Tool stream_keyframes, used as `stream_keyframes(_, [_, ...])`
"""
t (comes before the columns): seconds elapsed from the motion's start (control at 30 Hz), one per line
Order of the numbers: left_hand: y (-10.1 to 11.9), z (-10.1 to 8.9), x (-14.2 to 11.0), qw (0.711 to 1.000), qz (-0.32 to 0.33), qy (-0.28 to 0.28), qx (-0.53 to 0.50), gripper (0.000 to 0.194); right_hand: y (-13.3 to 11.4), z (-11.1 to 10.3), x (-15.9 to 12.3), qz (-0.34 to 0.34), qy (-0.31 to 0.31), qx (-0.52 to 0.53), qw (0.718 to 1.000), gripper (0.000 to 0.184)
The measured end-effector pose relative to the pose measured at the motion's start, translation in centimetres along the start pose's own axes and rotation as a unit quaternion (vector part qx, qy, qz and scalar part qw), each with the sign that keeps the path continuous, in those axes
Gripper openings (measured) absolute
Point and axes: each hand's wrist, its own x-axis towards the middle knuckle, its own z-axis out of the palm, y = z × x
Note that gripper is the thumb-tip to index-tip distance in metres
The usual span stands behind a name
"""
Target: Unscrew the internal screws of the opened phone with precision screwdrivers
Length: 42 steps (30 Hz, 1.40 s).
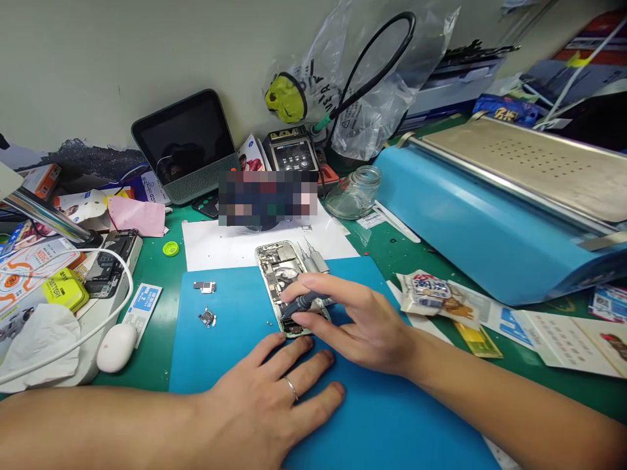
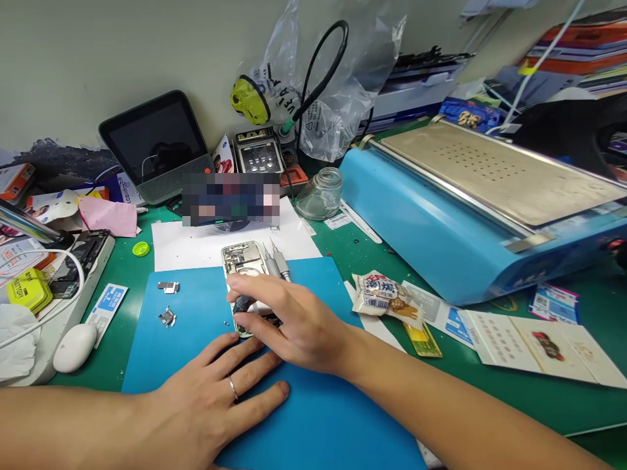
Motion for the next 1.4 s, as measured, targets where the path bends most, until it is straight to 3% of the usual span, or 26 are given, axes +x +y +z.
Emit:
stream_keyframes(0.4, [0.2, 0.1, 0.1, 1.000, -0.001, 0.016, -0.011, 0.073, 0.0, 0.5, -0.1, 0.016, -0.044, -0.026, 0.999, 0.045])
stream_keyframes(0.7, [0.1, 0.1, 0.1, 1.000, 0.001, 0.018, -0.004, 0.073, -0.4, 0.2, 0.1, 0.100, -0.082, -0.001, 0.992, 0.025])
stream_keyframes(0.93, [0.2, 0.1, 0.1, 1.000, 0.002, 0.017, -0.009, 0.074, -0.4, 0.2, 0.0, 0.101, -0.078, 0.002, 0.992, 0.028])
stream_keyframes(1.07, [0.1, 0.1, 0.1, 1.000, 0.004, 0.018, 0.001, 0.073, -0.2, 0.2, -0.2, 0.053, -0.030, 0.006, 0.998, 0.046])
stream_keyframes(1.17, [0.1, 0.0, 0.4, 0.997, 0.032, 0.062, 0.032, 0.065, -0.3, -0.1, -0.2, 0.031, 0.021, 0.001, 0.999, 0.061])
stream_keyframes(1.3, [0.0, -0.4, 0.8, 0.977, 0.099, 0.188, 0.010, 0.036, -0.7, -0.6, 0.0, 0.031, 0.073, -0.019, 0.997, 0.073])
stream_keyframes(1.4, [-0.1, -1.0, 0.8, 0.962, 0.067, 0.260, -0.048, 0.018, -0.9, -0.9, 0.0, 0.033, 0.120, -0.027, 0.992, 0.073])
